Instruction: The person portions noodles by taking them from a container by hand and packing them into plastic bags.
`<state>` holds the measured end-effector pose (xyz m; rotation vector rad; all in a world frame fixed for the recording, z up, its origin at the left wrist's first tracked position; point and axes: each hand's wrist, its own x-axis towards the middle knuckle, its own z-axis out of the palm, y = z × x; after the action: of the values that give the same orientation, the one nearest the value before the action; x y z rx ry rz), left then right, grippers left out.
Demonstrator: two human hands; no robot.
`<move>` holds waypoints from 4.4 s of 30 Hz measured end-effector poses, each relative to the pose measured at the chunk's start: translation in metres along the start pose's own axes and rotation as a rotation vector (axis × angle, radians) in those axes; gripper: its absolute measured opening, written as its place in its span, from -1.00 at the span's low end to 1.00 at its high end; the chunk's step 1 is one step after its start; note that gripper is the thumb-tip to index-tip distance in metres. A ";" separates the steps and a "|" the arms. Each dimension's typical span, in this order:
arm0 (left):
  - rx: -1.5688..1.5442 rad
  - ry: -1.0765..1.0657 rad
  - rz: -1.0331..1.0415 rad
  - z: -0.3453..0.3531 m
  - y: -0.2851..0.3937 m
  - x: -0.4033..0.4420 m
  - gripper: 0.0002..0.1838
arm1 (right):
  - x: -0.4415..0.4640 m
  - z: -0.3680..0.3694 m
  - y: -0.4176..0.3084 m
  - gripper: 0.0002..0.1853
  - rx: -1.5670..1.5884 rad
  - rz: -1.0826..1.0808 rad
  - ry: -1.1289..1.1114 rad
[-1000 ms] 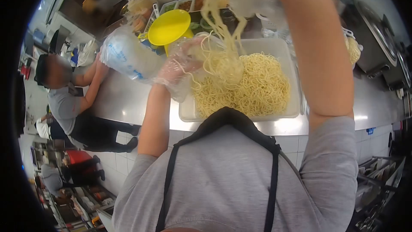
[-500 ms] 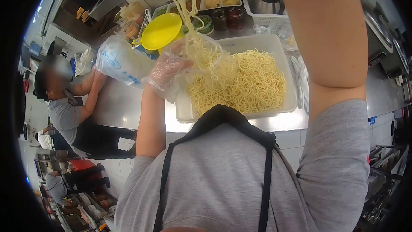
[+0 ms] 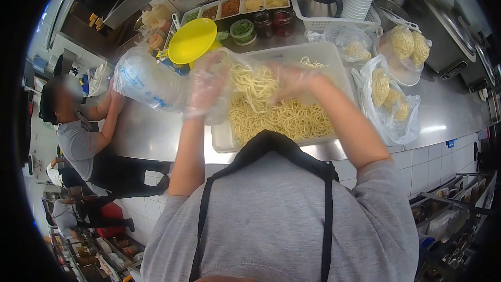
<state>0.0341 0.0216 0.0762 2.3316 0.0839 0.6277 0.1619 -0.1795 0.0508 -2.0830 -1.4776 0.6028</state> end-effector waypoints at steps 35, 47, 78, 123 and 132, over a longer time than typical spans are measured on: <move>-0.052 -0.200 -0.010 -0.013 0.005 0.013 -0.67 | -0.003 -0.082 -0.049 -0.49 -0.436 0.202 -0.156; -0.866 -0.019 -0.595 0.007 0.022 0.020 -0.40 | -0.049 -0.066 -0.044 -0.19 0.249 0.070 0.223; -0.669 -0.157 -0.424 -0.006 0.033 0.012 -0.34 | -0.007 -0.021 0.010 -0.10 0.282 -0.239 0.351; -1.368 0.457 -0.199 -0.084 -0.016 0.133 -0.47 | -0.034 0.019 0.038 -0.45 0.056 0.283 0.330; -1.530 0.538 -0.228 -0.097 -0.028 0.142 -0.64 | -0.037 0.017 0.035 -0.40 0.016 0.311 0.329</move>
<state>0.1173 0.1356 0.1781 0.6528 0.0698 0.7696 0.1651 -0.2220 0.0179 -2.2865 -0.9737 0.3562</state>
